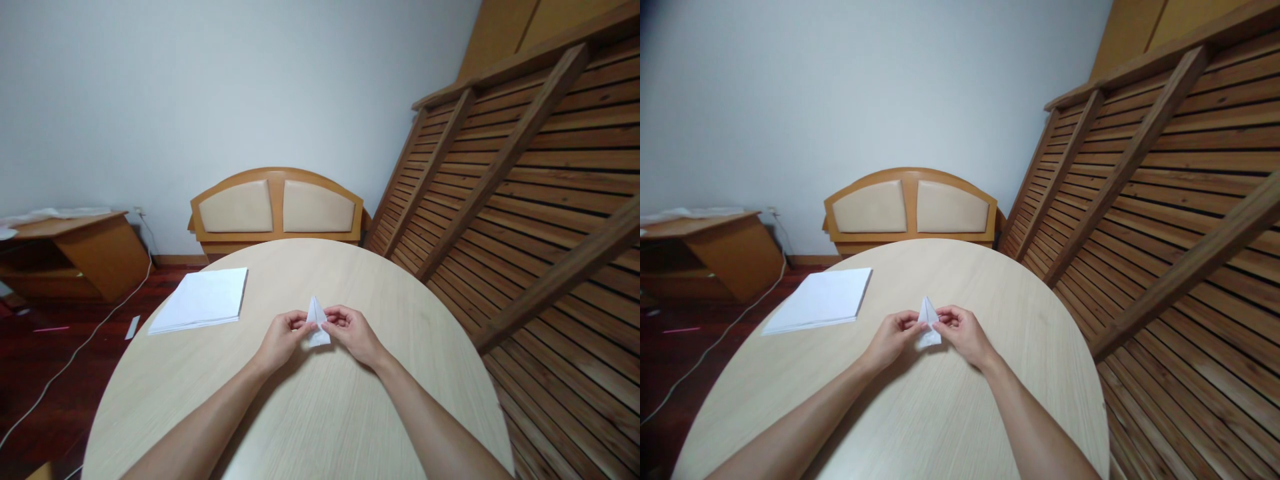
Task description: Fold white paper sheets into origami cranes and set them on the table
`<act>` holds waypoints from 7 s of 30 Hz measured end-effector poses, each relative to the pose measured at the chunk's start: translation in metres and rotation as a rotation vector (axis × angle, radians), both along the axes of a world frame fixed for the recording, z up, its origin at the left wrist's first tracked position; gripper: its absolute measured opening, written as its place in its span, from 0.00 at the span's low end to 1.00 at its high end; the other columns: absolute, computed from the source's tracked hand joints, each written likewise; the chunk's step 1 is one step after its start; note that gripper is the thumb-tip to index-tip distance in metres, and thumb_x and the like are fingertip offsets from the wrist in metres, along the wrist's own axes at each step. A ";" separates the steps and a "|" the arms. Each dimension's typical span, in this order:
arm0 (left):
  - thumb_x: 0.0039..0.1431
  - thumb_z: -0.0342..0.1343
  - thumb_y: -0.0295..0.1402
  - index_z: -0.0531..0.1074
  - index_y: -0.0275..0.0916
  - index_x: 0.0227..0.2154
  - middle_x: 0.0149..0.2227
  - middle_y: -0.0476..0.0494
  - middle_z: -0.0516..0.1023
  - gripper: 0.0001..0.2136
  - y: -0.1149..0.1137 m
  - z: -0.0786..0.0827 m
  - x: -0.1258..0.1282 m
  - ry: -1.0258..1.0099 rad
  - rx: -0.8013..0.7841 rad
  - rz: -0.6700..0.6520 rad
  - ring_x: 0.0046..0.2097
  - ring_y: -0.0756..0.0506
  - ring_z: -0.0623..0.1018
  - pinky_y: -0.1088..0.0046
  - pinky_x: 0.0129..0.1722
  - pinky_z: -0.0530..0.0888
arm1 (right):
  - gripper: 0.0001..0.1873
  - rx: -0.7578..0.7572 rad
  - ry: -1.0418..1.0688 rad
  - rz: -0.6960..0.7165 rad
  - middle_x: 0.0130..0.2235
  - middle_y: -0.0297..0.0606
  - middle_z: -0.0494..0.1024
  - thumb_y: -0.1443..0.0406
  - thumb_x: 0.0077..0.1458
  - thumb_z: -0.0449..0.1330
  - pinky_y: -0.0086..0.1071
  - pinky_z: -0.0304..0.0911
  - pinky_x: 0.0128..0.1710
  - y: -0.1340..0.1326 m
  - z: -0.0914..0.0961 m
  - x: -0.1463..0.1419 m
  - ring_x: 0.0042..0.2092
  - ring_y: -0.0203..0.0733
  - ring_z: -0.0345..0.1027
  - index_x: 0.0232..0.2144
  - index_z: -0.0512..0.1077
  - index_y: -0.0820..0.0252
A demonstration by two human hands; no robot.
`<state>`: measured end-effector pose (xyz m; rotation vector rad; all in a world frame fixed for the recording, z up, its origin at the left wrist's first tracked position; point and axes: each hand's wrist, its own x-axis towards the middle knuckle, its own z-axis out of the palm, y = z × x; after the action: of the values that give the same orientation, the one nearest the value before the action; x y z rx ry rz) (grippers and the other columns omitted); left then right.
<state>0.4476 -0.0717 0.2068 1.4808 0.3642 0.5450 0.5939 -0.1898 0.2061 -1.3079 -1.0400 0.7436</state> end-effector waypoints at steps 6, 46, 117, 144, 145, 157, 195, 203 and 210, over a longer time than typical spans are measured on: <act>0.46 0.70 0.43 0.67 0.38 0.42 0.34 0.43 0.82 0.25 -0.003 0.006 0.000 -0.058 -0.035 0.053 0.32 0.47 0.79 0.75 0.28 0.71 | 0.21 0.066 0.015 -0.122 0.33 0.33 0.74 0.56 0.46 0.71 0.31 0.67 0.36 0.002 -0.002 0.004 0.34 0.36 0.70 0.38 0.69 0.58; 0.55 0.62 0.42 0.74 0.36 0.35 0.36 0.42 0.78 0.14 0.001 0.004 -0.003 -0.051 0.182 0.135 0.33 0.48 0.76 0.74 0.30 0.71 | 0.12 0.094 -0.217 -0.119 0.40 0.39 0.74 0.58 0.54 0.64 0.31 0.66 0.34 -0.001 0.004 -0.001 0.38 0.40 0.68 0.37 0.76 0.59; 0.52 0.66 0.43 0.69 0.38 0.35 0.36 0.42 0.79 0.16 -0.001 0.002 0.000 -0.067 0.031 0.129 0.37 0.45 0.81 0.73 0.30 0.72 | 0.20 0.200 -0.156 -0.150 0.35 0.35 0.78 0.64 0.49 0.67 0.36 0.70 0.41 0.003 -0.002 -0.002 0.38 0.41 0.75 0.43 0.64 0.55; 0.50 0.67 0.37 0.77 0.40 0.51 0.42 0.37 0.80 0.23 -0.003 0.012 -0.006 -0.059 -0.108 -0.018 0.38 0.44 0.77 0.70 0.36 0.72 | 0.15 0.236 -0.547 -0.172 0.46 0.37 0.80 0.75 0.54 0.56 0.41 0.68 0.52 -0.006 0.007 0.003 0.49 0.43 0.74 0.35 0.79 0.52; 0.50 0.66 0.36 0.78 0.39 0.48 0.41 0.38 0.80 0.20 -0.004 0.012 -0.006 -0.051 -0.095 -0.029 0.38 0.45 0.76 0.70 0.36 0.72 | 0.15 0.231 -0.534 -0.167 0.46 0.37 0.80 0.75 0.54 0.56 0.41 0.68 0.52 -0.006 0.007 0.002 0.49 0.43 0.74 0.35 0.79 0.53; 0.51 0.65 0.34 0.80 0.37 0.41 0.41 0.36 0.81 0.14 0.000 0.010 -0.006 -0.099 -0.034 -0.007 0.38 0.43 0.77 0.67 0.38 0.73 | 0.15 0.224 -0.458 -0.063 0.54 0.44 0.76 0.73 0.54 0.58 0.45 0.69 0.55 -0.014 0.016 -0.004 0.55 0.47 0.70 0.42 0.77 0.55; 0.43 0.70 0.49 0.69 0.37 0.28 0.23 0.49 0.78 0.22 -0.004 0.009 -0.001 -0.087 0.003 0.143 0.25 0.50 0.74 0.77 0.26 0.66 | 0.17 0.156 -0.011 -0.158 0.35 0.37 0.79 0.58 0.46 0.72 0.35 0.73 0.40 0.003 0.000 -0.006 0.38 0.41 0.75 0.34 0.72 0.59; 0.45 0.70 0.48 0.78 0.33 0.35 0.34 0.37 0.83 0.22 -0.004 0.008 -0.001 -0.057 0.011 0.105 0.33 0.44 0.80 0.71 0.34 0.72 | 0.18 0.140 -0.014 -0.131 0.36 0.37 0.78 0.59 0.47 0.71 0.33 0.70 0.38 0.004 0.001 -0.005 0.38 0.40 0.73 0.37 0.70 0.59; 0.43 0.71 0.47 0.78 0.33 0.32 0.29 0.41 0.81 0.21 -0.004 0.007 0.000 -0.040 -0.012 0.119 0.29 0.47 0.77 0.74 0.29 0.69 | 0.22 0.098 -0.003 -0.130 0.30 0.31 0.76 0.60 0.46 0.70 0.32 0.68 0.35 0.005 0.001 -0.004 0.32 0.37 0.72 0.42 0.69 0.58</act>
<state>0.4475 -0.0761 0.2135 1.4413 0.4252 0.6655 0.5896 -0.1851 0.2068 -1.2792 -0.9719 0.5857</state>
